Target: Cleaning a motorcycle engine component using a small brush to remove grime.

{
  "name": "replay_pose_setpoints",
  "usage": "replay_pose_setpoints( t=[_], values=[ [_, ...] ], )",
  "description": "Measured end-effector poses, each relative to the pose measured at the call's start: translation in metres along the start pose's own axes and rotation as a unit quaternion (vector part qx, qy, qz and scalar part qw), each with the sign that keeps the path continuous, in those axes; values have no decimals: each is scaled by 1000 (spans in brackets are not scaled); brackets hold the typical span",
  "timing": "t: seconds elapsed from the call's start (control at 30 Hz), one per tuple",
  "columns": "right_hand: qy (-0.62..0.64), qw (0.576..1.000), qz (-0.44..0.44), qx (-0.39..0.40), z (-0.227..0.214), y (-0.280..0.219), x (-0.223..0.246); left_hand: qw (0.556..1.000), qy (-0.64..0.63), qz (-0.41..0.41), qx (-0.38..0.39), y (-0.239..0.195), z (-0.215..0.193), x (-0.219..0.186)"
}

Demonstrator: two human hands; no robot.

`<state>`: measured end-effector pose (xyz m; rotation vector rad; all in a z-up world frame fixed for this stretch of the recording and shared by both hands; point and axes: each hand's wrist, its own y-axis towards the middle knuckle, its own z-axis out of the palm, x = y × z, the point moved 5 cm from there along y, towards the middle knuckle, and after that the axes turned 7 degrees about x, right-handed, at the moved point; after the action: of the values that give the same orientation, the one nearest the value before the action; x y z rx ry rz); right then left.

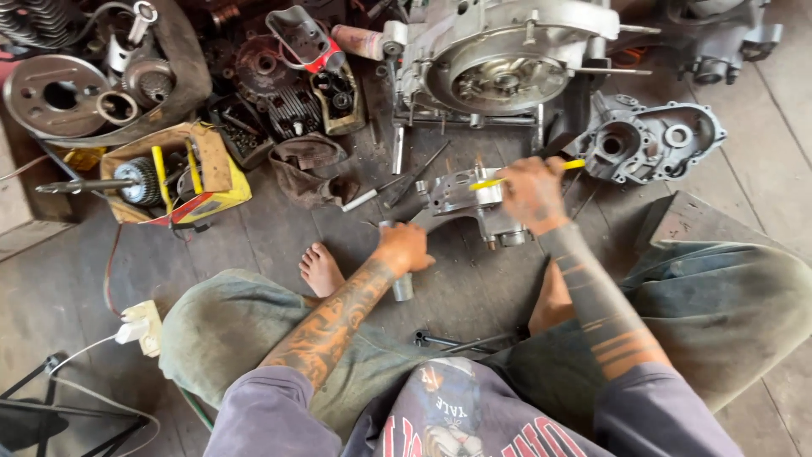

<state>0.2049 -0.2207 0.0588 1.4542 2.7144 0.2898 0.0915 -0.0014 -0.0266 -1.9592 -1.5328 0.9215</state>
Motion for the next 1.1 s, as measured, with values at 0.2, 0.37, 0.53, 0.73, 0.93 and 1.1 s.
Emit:
replay_pose_setpoints(
  t=[0.2, 0.37, 0.53, 0.73, 0.93, 1.1],
  values=[
    [44, 998, 18, 32, 0, -5, -19, 993, -7, -90, -75, -11, -52, 27],
    [18, 999, 16, 30, 12, -2, 2, 991, -80, 24, -103, -20, -70, 4],
    [1, 1000, 6, 3, 37, -6, -46, 991, -24, 15, -133, -10, -65, 8],
    [38, 998, -58, -8, 17, -1, 14, 985, 5, 20, -172, 1, -62, 19],
    [-41, 999, -16, -33, 5, -8, -14, 985, 22, 18, -167, 0, -63, 11],
    [33, 998, -50, -19, -1, -8, -1, 986, 28, 10, -164, 17, -59, 16]
  ],
)
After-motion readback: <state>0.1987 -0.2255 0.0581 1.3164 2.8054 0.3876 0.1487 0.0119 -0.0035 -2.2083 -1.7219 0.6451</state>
